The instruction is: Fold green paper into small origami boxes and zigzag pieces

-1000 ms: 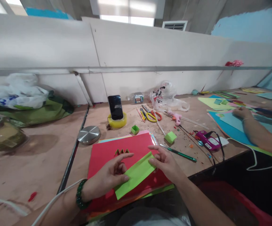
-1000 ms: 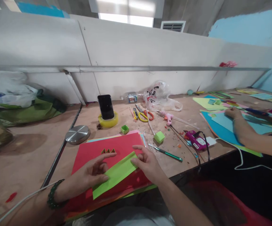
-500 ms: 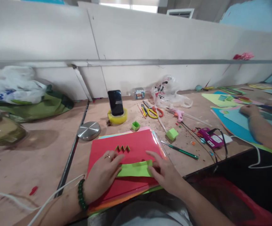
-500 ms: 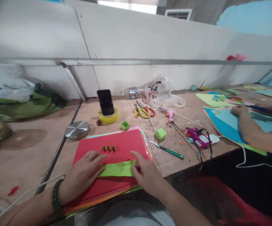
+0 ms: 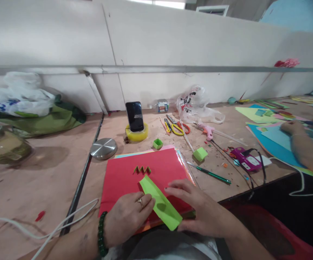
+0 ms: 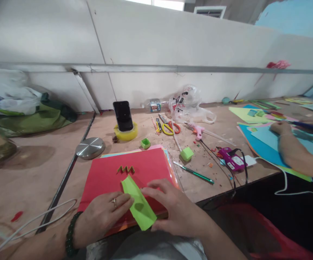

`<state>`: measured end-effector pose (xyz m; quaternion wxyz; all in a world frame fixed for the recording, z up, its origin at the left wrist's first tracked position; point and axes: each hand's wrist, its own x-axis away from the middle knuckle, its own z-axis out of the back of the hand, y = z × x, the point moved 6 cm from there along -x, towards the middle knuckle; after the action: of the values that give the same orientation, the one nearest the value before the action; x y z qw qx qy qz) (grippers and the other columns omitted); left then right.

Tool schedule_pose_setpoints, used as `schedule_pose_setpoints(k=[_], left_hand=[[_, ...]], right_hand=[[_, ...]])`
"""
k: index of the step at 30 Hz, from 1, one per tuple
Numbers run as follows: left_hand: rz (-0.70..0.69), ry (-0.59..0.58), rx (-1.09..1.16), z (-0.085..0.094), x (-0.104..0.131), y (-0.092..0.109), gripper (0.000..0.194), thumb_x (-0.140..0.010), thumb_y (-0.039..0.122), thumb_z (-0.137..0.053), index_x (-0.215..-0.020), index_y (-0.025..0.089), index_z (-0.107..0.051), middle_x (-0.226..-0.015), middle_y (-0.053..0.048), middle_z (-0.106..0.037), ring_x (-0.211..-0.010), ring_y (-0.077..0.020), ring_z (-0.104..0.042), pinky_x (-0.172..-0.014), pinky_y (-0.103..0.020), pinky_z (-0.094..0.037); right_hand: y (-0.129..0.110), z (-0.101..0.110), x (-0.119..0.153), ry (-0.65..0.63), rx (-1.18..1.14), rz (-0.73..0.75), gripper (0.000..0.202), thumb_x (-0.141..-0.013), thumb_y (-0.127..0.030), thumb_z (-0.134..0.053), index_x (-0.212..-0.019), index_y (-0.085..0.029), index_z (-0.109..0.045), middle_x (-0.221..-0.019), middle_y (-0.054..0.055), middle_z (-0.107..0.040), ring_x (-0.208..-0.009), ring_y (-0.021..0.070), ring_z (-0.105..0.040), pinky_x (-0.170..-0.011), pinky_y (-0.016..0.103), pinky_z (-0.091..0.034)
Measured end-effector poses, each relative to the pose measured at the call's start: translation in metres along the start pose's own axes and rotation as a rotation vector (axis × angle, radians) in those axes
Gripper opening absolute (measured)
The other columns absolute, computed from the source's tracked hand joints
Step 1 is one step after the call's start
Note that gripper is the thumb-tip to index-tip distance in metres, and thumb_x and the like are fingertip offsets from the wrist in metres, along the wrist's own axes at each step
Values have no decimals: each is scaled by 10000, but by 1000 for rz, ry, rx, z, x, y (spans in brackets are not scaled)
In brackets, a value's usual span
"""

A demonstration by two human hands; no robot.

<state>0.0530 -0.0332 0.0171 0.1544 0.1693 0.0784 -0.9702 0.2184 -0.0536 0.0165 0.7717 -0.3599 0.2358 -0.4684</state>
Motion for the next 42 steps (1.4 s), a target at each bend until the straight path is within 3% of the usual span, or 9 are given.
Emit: schedule_pose_setpoints(k=[3, 6, 12, 16, 18, 23, 32, 38, 42], left_hand=[[20, 31, 43, -1, 1, -3, 294, -934, 74, -328, -1044, 124, -596, -881, -91, -709, -710, -168, -664, -611, -264, -560], [83, 54, 132, -4, 1, -8, 273, -928, 78, -354, -1004, 132, -611, -842, -80, -715, -689, -166, -677, -596, -252, -562], [203, 45, 320, -7, 3, -20, 243, -922, 121, -428, -949, 185, -661, -881, -48, -742, -726, -165, -665, -647, -251, -544], [279, 32, 442, -12, 8, -32, 243, -921, 149, -466, -965, 227, -693, -901, -35, -752, -762, -164, -647, -677, -250, -532], [269, 54, 472, -13, 9, -34, 250, -929, 157, -462, -992, 227, -694, -918, -37, -755, -778, -161, -639, -682, -245, -530], [205, 54, 394, -12, 9, -30, 271, -916, 139, -446, -940, 239, -698, -945, -30, -743, -742, -168, -609, -653, -260, -528], [160, 86, 184, -11, 25, -17, 285, -811, 173, -519, -1065, 219, -639, -1032, -42, -722, -917, -206, -629, -810, -301, -555], [149, 150, 26, -18, 32, -20, 248, -894, 173, -424, -931, 196, -668, -963, -49, -731, -858, -191, -637, -753, -284, -550], [117, 156, -39, -18, 31, -20, 291, -923, 173, -383, -953, 193, -672, -967, -44, -728, -846, -186, -631, -759, -287, -537]], right_hand=[[-3, -5, -5, -115, 71, 95, 563, -762, -250, -720, -1299, -257, -552, -1453, 98, -424, -1349, 263, -346, -1091, 443, -314], [-5, -18, -9, -248, 34, 125, 738, -680, -349, -792, -1351, -245, -504, -1439, 98, -456, -1363, 279, -335, -1122, 467, -267], [-11, -15, -17, -180, 96, 75, 514, -761, -384, -734, -1243, -262, -606, -1380, 75, -531, -1373, 288, -323, -1137, 516, -186], [-16, -19, -20, -217, 53, 122, 660, -693, -400, -787, -1295, -252, -560, -1363, 77, -549, -1343, 271, -377, -1142, 472, -193], [-13, -21, -26, -170, 88, 103, 584, -734, -300, -767, -1281, -250, -570, -1324, 74, -584, -1301, 256, -432, -1127, 453, -223], [-8, -35, -42, -102, 145, 172, 322, -781, -14, -630, -1008, -225, -719, -1093, 26, -719, -1077, 182, -601, -1019, 331, -367], [-2, -27, -48, 67, -61, 33, 166, -904, -211, -581, -968, -242, -731, -922, 33, -724, -913, 154, -630, -815, 241, -464], [11, -29, -53, 167, 102, -109, 148, -867, -203, -620, -725, -174, -651, -689, -8, -592, -679, 130, -530, -606, 214, -383], [17, -33, -56, 195, 177, -178, 170, -857, -176, -620, -687, -167, -608, -687, -7, -575, -677, 130, -521, -611, 215, -371]])
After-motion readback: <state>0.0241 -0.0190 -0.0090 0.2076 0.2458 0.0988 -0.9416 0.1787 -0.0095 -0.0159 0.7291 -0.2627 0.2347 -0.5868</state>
